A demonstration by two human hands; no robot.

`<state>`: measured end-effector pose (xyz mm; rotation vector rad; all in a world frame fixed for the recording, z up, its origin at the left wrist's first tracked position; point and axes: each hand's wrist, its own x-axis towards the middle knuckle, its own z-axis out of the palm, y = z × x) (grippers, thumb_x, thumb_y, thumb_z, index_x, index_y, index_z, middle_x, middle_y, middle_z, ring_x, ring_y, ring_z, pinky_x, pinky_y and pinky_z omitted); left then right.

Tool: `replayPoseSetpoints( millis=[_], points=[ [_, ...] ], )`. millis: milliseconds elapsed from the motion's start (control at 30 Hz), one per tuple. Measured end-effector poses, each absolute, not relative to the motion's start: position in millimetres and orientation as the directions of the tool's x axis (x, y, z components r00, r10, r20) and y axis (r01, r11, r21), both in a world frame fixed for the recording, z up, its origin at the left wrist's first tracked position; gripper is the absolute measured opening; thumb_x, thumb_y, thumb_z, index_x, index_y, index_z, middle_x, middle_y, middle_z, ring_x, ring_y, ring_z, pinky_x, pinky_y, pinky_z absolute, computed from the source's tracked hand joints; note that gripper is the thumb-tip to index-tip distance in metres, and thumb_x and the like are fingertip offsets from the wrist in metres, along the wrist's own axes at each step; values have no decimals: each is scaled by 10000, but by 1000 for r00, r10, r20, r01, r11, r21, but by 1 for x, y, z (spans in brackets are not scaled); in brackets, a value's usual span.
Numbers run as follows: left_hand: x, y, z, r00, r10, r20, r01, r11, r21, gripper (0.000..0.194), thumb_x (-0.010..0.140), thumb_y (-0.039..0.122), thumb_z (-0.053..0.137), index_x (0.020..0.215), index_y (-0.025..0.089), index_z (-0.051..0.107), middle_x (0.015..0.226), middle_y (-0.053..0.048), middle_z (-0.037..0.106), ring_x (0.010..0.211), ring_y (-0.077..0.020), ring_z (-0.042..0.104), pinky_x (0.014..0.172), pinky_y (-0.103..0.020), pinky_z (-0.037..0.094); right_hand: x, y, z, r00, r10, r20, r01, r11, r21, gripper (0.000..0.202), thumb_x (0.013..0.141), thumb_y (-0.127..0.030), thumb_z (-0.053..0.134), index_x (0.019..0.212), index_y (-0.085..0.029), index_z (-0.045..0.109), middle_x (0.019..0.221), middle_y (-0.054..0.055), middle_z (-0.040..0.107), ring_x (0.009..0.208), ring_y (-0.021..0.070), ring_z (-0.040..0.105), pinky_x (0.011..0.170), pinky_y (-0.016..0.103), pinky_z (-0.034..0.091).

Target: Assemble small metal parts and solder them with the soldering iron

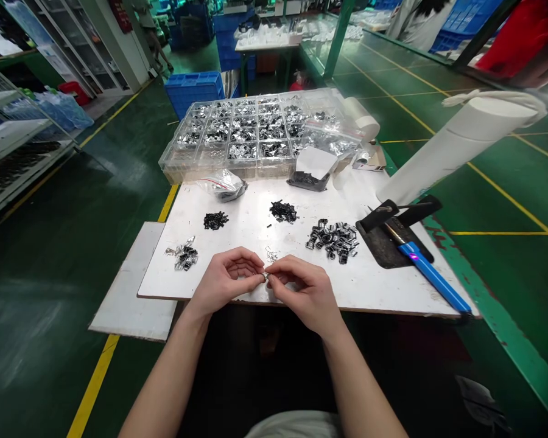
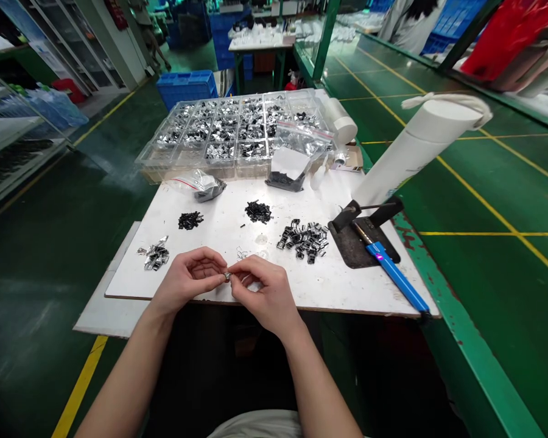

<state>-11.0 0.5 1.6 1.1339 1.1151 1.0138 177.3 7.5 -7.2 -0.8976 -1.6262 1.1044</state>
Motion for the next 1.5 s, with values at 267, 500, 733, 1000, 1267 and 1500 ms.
replayPoseSetpoints(
  millis=[267, 500, 733, 1000, 1267, 1500],
  points=[
    [-11, -1, 0, 167, 986, 16, -18, -13, 1000, 49, 798, 142, 778, 846, 146, 769, 851, -60, 740, 826, -170, 687, 782, -264, 574, 175, 6, -8, -256, 900, 353, 120, 392, -912, 142, 846, -108, 637, 905, -209, 719, 811, 13, 710, 673, 122, 653, 600, 237, 541],
    [-10, -4, -1, 182, 983, -9, 31, 3, 1000, 97, 793, 157, 791, 884, 139, 765, 876, -66, 751, 826, -174, 699, 798, -276, 588, 175, 5, -10, -268, 858, 438, 166, 489, -856, 158, 832, -86, 602, 881, -211, 684, 774, 14, 680, 638, 123, 628, 589, 250, 536],
    [-7, -4, 1, 170, 985, 6, 53, -15, 998, 144, 798, 190, 789, 930, 143, 756, 926, -71, 754, 850, -185, 716, 821, -288, 608, 172, 1, -15, -208, 823, 528, 198, 564, -802, 193, 829, -59, 586, 896, -226, 656, 800, 21, 671, 641, 128, 619, 578, 260, 535],
    [-4, -4, 5, 209, 971, 116, 268, -171, 948, 131, 845, 142, 687, 919, 165, 793, 875, -68, 772, 799, -189, 713, 717, -265, 564, 171, -1, -16, -166, 820, 548, 237, 572, -785, 185, 843, -71, 591, 913, -229, 656, 818, 29, 682, 656, 136, 630, 596, 271, 554],
    [-7, -7, 3, 188, 975, 122, 300, -175, 938, 80, 806, 128, 694, 820, 147, 771, 760, -45, 748, 676, -159, 676, 623, -245, 530, 173, 0, -16, -233, 816, 529, 203, 573, -794, 181, 864, -85, 602, 929, -230, 689, 832, 35, 692, 693, 141, 653, 611, 264, 554],
    [-6, -8, 2, 180, 962, 207, 346, -259, 902, 77, 779, 116, 694, 778, 158, 758, 705, -26, 723, 609, -132, 634, 562, -228, 489, 175, 1, -18, -263, 810, 524, 187, 575, -796, 160, 877, -121, 609, 941, -237, 699, 842, 38, 698, 683, 139, 654, 599, 260, 556]
  ],
)
